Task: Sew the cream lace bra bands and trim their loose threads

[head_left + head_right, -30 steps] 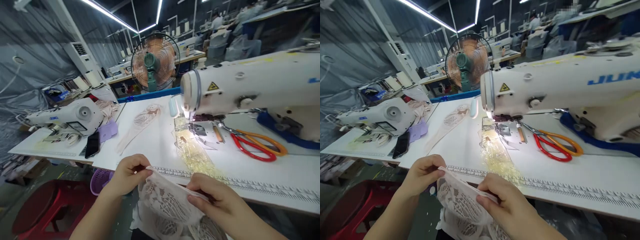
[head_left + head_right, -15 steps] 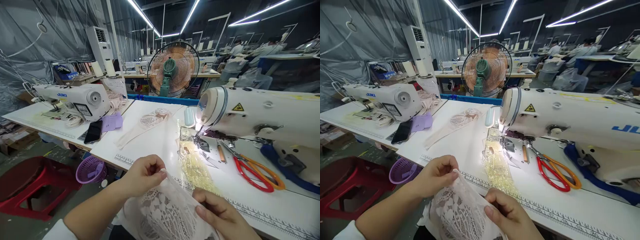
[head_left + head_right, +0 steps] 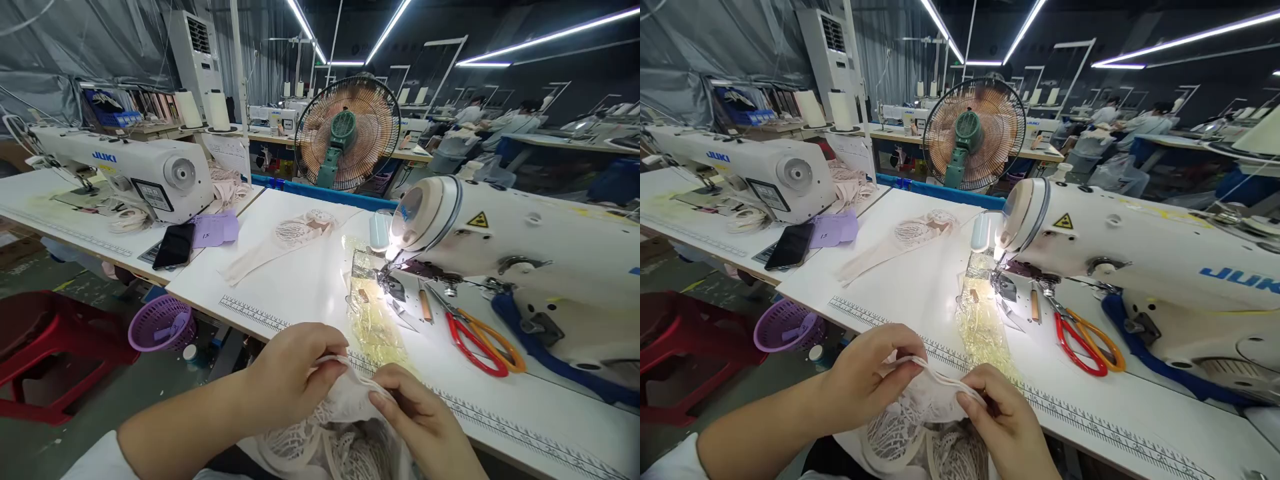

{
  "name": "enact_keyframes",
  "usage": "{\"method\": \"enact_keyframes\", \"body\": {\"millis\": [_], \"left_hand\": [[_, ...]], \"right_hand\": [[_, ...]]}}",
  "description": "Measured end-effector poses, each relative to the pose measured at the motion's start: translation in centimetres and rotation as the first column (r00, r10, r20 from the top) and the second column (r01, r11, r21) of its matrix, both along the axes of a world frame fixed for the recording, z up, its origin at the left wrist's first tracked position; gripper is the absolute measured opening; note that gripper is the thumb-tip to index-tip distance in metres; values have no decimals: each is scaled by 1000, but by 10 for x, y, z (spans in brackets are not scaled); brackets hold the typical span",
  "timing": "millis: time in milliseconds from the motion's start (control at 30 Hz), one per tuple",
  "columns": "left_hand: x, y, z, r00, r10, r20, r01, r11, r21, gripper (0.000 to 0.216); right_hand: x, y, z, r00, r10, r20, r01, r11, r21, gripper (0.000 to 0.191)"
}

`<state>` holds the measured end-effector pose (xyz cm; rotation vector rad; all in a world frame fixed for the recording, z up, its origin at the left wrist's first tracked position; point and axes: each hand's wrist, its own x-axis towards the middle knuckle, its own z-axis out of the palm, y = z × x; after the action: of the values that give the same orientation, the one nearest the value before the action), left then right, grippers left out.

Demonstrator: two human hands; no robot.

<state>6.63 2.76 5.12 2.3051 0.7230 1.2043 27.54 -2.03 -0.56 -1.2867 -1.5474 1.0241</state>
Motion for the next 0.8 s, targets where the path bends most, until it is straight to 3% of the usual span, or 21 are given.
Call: {"method": "enact_keyframes", "body": {"millis": [167,300,400,533,633,800], "left_hand": [[-3,-2,-1,999,-50,-6,51,998,45,30],[-12,-1,-3,999,-52,8,52,998,34,36],[-24,0,-2,998,49,43,-43,990,-136,34],[-39,10,11,961,261,91,-205,895,-397,29],[-48,24,23,918,384,103,-294,830,-474,30],[-60,45,28,915,369,160,-253,837,-485,34]], "right_hand": [[2,-2,-3,996,-20,87,8,991,135,12],[5,-2,-2,978,38,207,-86,969,230,8],[5,-3,3,952,78,298,-155,957,245,11],[9,-2,12,921,142,363,-234,946,223,16],[20,2,14,907,149,393,-253,940,228,21],[42,5,11,957,144,253,-185,972,143,22]]}}
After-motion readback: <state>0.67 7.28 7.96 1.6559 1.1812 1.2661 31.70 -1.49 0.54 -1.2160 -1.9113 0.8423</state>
